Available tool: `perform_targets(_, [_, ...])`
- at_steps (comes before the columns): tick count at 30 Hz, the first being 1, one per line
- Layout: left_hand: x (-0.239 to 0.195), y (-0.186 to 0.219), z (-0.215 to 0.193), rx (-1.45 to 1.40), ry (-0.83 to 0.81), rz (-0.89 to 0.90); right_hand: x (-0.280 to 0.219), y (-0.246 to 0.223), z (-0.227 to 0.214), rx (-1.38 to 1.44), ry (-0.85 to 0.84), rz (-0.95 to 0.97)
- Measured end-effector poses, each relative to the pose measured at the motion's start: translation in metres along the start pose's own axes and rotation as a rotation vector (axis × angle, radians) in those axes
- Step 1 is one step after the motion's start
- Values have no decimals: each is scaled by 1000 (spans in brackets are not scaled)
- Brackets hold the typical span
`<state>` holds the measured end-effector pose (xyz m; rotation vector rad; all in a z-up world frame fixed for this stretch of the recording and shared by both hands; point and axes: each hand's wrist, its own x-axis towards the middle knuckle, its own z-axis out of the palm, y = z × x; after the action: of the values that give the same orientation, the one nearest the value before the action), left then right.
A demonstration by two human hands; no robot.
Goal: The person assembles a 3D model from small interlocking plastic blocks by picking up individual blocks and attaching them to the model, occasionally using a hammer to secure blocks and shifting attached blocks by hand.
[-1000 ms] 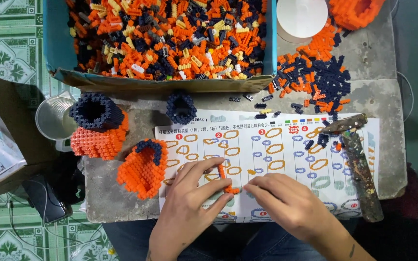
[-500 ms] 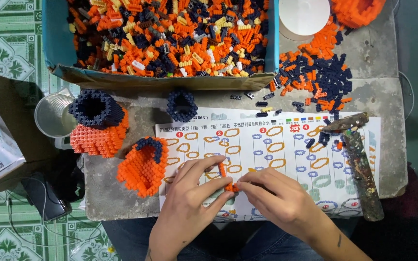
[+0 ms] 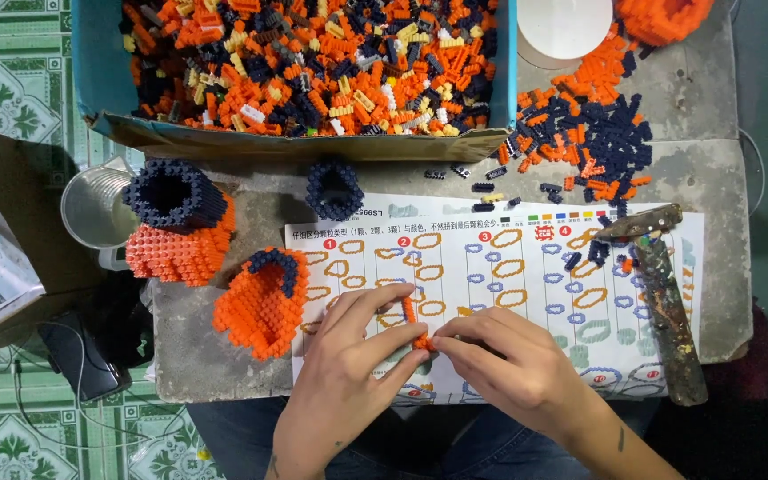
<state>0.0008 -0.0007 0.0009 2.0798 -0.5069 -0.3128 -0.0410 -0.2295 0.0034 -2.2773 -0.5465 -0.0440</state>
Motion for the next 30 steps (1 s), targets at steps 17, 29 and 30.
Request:
perform_targets(17, [-1, -2, 1, 3, -7, -5, 8, -7, -13, -119, -128, -100])
perform_targets(29, [-2, -1, 1, 7, 27, 29, 5, -8, -16, -127, -189, -80])
perform_targets(30, [-1, -1, 1, 8, 29, 32, 3, -9, -18, -129, -188, -82])
